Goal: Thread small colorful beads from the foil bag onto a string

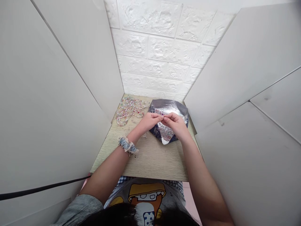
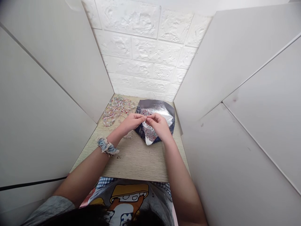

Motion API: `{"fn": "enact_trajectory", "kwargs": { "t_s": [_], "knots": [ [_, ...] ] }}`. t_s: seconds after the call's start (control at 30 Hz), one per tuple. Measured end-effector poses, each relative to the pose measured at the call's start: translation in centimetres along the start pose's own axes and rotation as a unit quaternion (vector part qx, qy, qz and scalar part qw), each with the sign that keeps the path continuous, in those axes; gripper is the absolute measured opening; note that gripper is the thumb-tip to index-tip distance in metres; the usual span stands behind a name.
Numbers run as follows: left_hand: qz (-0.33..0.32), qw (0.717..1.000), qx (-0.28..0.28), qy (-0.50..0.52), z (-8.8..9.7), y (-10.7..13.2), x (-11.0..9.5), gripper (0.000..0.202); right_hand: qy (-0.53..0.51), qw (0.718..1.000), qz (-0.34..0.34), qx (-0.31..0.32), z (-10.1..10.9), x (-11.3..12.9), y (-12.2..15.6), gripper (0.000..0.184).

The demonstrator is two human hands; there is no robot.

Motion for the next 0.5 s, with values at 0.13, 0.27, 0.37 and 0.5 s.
{"fn": "enact_trajectory", "kwargs": {
  "t_s": [0.13, 0.27, 0.37, 0.5],
  "knots": [
    [0.033, 0.998, 0.033, 0.046, -0.6, 0.0, 0.6, 0.03, 0.085, 0.994, 0.06, -0.013, 0.4, 1.0, 0.2, 0.015],
    [0.051, 0.996, 0.049, 0.055, -0.9, 0.2, 0.7, 0.028, 0.105, 0.99, 0.096, 0.009, -0.3, 1.5, 0.3, 0.012],
    [0.052, 0.996, 0.058, 0.048, -0.9, 0.3, 0.6, 0.03, 0.112, 0.99, 0.084, 0.007, -0.4, 1.5, 0.3, 0.014],
    [0.039, 0.995, 0.068, 0.054, -1.0, 0.2, 0.5, 0.025, 0.182, 0.979, 0.079, -0.048, 0.8, 1.6, 0.2, 0.013]
  ]
}}
Point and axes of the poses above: each hand's wrist, its own y-axis away from the middle knuckle, its own z-axis out of the back of the hand, x = y × z, the point moved 7 cm from there along -y, towards the middle knuckle, and after that the axes turned 8 degrees about y, right-handed, at the moved point
